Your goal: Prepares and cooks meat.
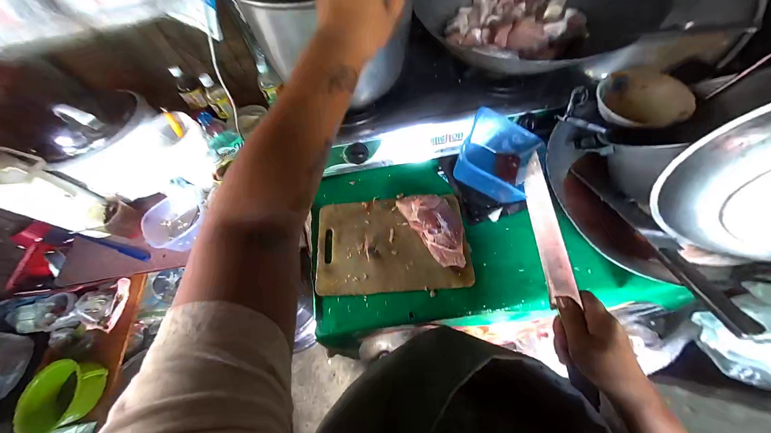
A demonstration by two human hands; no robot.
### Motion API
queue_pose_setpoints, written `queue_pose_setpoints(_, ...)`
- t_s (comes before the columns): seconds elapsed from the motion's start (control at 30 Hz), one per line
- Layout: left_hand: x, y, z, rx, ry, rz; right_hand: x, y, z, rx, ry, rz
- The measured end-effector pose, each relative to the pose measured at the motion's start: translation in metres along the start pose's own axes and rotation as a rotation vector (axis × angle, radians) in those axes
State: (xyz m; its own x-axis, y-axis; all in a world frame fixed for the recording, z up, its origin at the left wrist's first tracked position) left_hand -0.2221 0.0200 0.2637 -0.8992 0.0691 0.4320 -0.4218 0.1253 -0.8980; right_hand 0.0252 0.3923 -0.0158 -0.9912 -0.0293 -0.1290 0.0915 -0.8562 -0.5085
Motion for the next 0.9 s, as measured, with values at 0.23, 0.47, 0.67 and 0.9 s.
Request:
queue_pose_setpoints(0.23, -0.189, 0.191, -0.1, -0.25, 0.551, 0.877, -0.006, 0.015, -0.015, -0.112, 0.082, 0.084)
queue_pose_setpoints(0.47, -0.204, 0.227, -0.108, -0.244, 0.549, 0.895, -0.016, 0.042, -0.013, -0.208, 0.094, 0.172)
queue_pose_setpoints(0.67, -0.211, 0.217, -0.109, -0.142, 0.487, 0.86, -0.025, 0.052, -0.014, -0.229, 0.111, 0.19)
queue_pose_setpoints(0.9, -0.247, 0.201, -0.057, -0.202, 0.1, 0.635, -0.039, 0.053, -0.025, -0.182, 0.121, 0.16)
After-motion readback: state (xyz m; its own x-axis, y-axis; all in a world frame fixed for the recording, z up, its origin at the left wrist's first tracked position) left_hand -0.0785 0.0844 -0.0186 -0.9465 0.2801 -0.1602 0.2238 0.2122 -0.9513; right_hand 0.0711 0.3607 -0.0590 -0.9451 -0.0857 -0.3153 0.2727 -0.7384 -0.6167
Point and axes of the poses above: each hand's wrist, its own x-axis towards the middle knuckle, its own y-axis out of the palm, z = x × y, the point moved 9 cm from there along x, towards the middle knuckle, and after that the axes turned 1 degree about y, right-handed, at the moved point
